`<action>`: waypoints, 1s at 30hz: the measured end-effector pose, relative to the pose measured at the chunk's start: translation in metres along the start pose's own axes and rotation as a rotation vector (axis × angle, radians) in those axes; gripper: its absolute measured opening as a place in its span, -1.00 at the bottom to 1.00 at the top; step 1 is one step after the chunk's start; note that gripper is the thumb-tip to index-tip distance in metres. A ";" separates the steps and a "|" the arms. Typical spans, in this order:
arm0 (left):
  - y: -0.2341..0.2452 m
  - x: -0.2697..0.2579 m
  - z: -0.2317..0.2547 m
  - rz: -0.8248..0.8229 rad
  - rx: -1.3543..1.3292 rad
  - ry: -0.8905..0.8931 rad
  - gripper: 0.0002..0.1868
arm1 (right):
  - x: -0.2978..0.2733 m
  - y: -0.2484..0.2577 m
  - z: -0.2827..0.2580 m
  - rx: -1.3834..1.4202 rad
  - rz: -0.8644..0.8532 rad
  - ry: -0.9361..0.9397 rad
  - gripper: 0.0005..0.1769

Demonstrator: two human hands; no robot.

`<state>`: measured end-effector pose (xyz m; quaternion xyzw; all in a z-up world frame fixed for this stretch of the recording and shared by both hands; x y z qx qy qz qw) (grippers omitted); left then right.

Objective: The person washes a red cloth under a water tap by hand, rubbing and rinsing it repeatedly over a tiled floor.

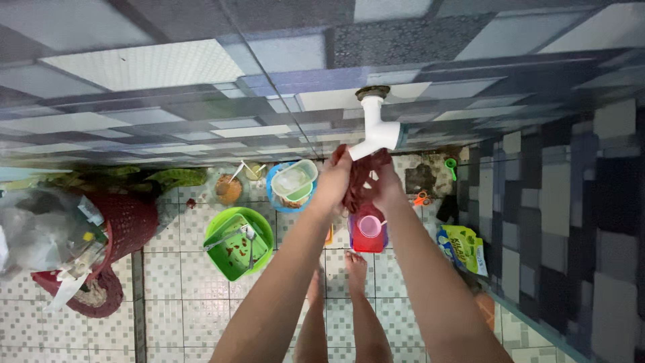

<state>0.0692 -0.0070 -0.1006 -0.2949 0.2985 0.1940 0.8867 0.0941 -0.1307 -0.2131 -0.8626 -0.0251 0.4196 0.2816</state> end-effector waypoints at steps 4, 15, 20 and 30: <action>0.010 -0.005 0.016 -0.002 0.057 0.086 -0.50 | 0.001 0.016 -0.034 -0.300 0.221 0.164 -0.67; 0.005 -0.022 0.019 -0.220 0.297 0.244 -0.70 | 0.009 0.016 -0.034 0.055 -0.065 0.207 -0.62; 0.008 -0.009 0.033 -0.167 0.325 0.069 -0.73 | 0.015 0.035 -0.029 0.178 -0.067 0.185 -0.42; -0.014 0.019 0.035 -0.017 0.374 -0.074 -0.66 | -0.016 0.009 0.007 -0.070 0.465 -0.164 -0.21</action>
Point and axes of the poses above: each hand's wrist, its own x-axis towards the middle knuckle, its own y-axis out of the back of the hand, z = x × y, the point moved 8 cm from there along x, towards the middle knuckle, and after that the axes turned 2 degrees about z, right-handed, at the moved point
